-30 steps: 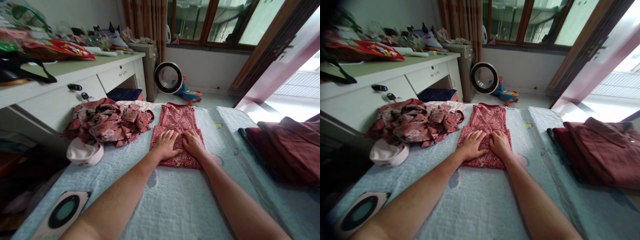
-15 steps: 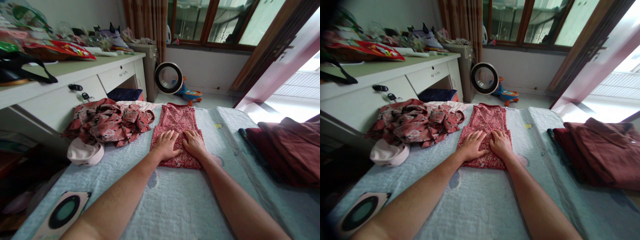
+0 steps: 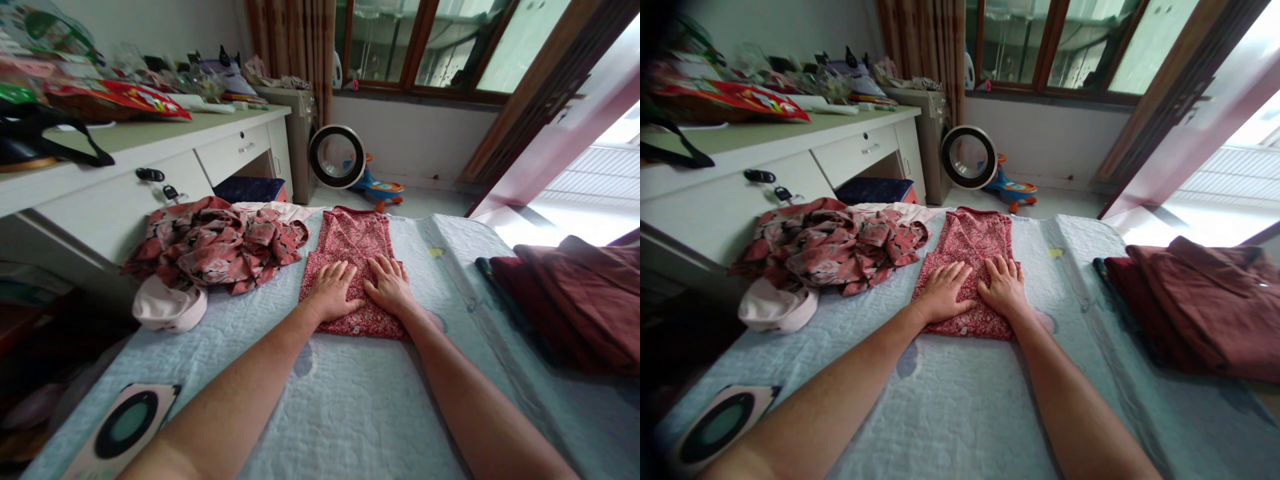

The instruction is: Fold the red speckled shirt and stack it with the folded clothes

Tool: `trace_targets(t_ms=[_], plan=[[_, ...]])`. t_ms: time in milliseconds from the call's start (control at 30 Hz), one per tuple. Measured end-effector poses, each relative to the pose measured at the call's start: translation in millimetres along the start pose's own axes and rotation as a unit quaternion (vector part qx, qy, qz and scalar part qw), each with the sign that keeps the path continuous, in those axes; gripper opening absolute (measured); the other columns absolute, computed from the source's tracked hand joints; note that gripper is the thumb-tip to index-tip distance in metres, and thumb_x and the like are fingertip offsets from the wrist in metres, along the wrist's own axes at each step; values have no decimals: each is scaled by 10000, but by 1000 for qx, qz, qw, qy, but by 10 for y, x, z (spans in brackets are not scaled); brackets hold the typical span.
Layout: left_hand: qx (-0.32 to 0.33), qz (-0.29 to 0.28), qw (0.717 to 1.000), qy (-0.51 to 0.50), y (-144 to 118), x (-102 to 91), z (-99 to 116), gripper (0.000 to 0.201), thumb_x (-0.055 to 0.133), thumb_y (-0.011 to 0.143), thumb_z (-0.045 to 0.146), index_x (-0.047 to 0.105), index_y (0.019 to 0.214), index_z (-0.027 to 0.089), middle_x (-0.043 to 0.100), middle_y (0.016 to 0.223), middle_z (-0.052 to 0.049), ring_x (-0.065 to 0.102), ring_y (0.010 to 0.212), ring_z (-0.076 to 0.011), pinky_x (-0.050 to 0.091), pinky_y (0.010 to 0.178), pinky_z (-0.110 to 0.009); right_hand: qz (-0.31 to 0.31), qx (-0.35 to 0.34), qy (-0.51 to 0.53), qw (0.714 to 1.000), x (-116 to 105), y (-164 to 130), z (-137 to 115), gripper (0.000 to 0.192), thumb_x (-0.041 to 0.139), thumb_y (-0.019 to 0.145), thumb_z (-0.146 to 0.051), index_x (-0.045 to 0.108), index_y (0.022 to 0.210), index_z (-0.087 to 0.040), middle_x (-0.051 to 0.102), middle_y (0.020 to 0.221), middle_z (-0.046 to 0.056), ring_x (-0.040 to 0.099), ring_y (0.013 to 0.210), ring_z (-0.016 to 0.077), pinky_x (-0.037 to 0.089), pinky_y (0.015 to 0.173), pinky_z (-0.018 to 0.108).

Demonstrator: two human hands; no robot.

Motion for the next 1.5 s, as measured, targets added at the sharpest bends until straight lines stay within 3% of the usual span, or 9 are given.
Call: trace_targets(t_ms=[133,233,333,600,1033,1133,1267,1367,1500], plan=[[0,-6,1000,-6,-7,-10,5,862,505,852,675,296,1525,177,268,1613,-152,220,1489,-321,167,1211,-519,96,-12,52,994,-257,-16,21,523,515,872,-397,554,1365,-226,447,1507,110,348,1402,348,234,1142,588],[-1,-11,1000,-13,-10,-15,2,864,491,855,688,292,1526,182,264,1615,-151,207,1493,-327,167,1209,-526,160,-99,118,975,-435,-59,-112,409,489,881,-276,627,1260,-210,542,1424,95,436,1340,272,284,1149,495],[0,-9,1000,-15,-4,-14,0,868,500,847,691,295,1526,190,282,1608,-148,215,1491,-326,168,1208,-523,110,-175,148,967,-330,-63,-280,412,436,904,-197,627,1270,-206,594,1375,85,509,1276,225,344,1124,436],[4,7,1000,-4,11,-3,-41,863,415,877,718,278,1535,176,292,1607,-139,228,1491,-297,183,1209,-491,33,-170,113,978,-74,-19,-310,448,410,949,-229,556,1371,-189,548,1442,80,473,1333,221,351,1130,433],[-138,24,990,32,-6,-150,-747,707,331,948,649,380,1487,193,342,1578,-171,275,1472,-322,208,1172,-576,28,-173,100,980,-78,-11,-325,433,413,957,-238,564,1358,-182,548,1443,75,469,1336,212,339,1140,418],[-132,83,987,41,-27,-344,-645,673,453,925,588,427,1454,173,352,1563,-189,251,1470,-362,204,1167,-599,27,-174,97,980,-81,-19,-334,437,407,956,-242,560,1362,-190,540,1450,73,464,1339,209,341,1135,416],[-18,143,989,22,-41,-525,-236,527,540,909,380,491,1400,195,404,1537,-125,298,1450,-290,239,1197,-482,35,-138,66,988,-98,-20,-289,462,439,935,-276,543,1383,-227,501,1488,58,420,1367,259,295,1145,488],[28,105,994,1,-31,-378,-73,470,533,916,376,540,1351,197,499,1464,-97,403,1381,-250,290,1184,-412,33,-103,48,993,-89,-9,-233,501,459,918,-310,517,1408,-225,460,1518,72,396,1379,294,279,1142,516],[3,67,998,0,-17,-165,-121,519,489,939,427,485,1410,210,508,1468,-79,425,1366,-246,309,1166,-423,28,-93,60,993,-57,22,-191,540,463,906,-321,488,1430,-195,452,1514,104,400,1380,288,293,1141,493]])
Point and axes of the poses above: each hand's wrist, its own y-axis towards the middle knuckle, its own x-axis out of the palm, z = x × y, the point moved 10 cm from there along y, towards the middle knuckle
